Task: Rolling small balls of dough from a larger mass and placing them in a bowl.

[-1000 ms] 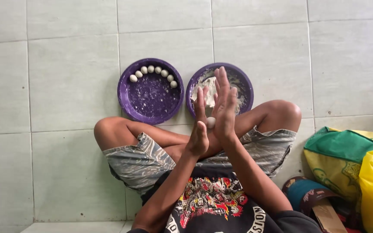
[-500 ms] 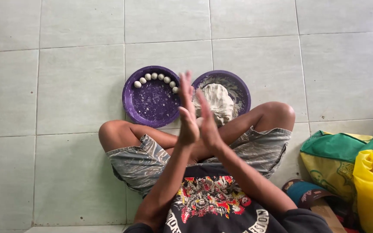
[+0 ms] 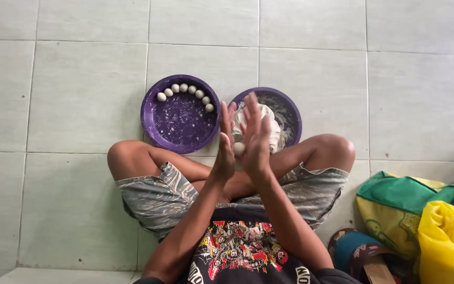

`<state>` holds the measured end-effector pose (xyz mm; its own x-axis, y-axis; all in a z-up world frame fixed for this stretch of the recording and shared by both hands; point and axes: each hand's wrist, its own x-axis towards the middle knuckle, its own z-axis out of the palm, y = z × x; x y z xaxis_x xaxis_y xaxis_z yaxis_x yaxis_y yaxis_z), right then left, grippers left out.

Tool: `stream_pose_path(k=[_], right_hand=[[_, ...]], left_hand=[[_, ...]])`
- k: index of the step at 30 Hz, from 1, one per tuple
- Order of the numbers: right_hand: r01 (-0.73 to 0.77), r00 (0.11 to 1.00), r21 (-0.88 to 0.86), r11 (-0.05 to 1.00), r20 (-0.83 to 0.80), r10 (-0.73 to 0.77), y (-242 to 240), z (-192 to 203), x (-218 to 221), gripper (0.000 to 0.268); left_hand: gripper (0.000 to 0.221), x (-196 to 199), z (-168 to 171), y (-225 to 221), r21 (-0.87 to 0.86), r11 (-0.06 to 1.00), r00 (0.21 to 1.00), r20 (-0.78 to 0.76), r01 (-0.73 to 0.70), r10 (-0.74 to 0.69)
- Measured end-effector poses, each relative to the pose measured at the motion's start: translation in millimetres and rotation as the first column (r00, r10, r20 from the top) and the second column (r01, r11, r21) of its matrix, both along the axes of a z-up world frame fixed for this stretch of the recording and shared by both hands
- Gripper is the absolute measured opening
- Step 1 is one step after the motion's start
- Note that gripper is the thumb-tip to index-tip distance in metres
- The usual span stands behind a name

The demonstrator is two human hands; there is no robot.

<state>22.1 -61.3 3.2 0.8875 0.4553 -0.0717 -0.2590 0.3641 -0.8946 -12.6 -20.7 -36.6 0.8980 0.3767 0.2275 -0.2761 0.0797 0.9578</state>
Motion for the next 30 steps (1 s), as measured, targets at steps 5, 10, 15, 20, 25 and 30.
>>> stream_pose_path(k=[5, 10, 15, 20, 25, 30], right_hand=[[-0.02, 0.998, -0.01, 1.0, -0.059, 0.02, 5.2, -50.7, 17.3, 0.076], [-0.044, 0.994, -0.04, 0.998, -0.102, 0.04, 1.2, -61.7, -11.2, 0.077], [-0.06, 0.995, -0.07, 0.996, -0.085, 0.054, 5.8, -55.9, -29.9, 0.077], [-0.067, 0.998, -0.081, 0.994, 0.016, 0.068, 4.0, -12.7, -10.1, 0.08], [0.024, 0.985, -0.091, 0.996, 0.172, -0.008, 7.1, -31.5, 22.0, 0.079], [-0.12, 0.99, -0.1, 0.988, -0.084, 0.112, 4.0, -54.3, -25.9, 0.08]], left_hand=[[0.091, 4.9, 12.8, 18.1, -0.048, 0.999, 1.0, -0.003, 0.0, 0.0], [0.094, 3.9, -4.8, 22.1, 0.009, 1.0, 0.999, -0.041, -0.009, 0.009], [0.09, 7.7, -7.3, 28.9, 0.196, 0.98, 0.997, -0.064, -0.038, 0.052], [0.083, 17.7, -27.8, 46.3, 0.215, 0.972, 0.995, -0.011, -0.091, 0.096], [0.084, -5.5, -10.0, 25.0, 0.168, 0.985, 0.998, -0.061, 0.039, -0.029], [0.091, 13.9, -6.3, 43.9, 0.199, 0.978, 0.997, -0.03, -0.062, 0.069]])
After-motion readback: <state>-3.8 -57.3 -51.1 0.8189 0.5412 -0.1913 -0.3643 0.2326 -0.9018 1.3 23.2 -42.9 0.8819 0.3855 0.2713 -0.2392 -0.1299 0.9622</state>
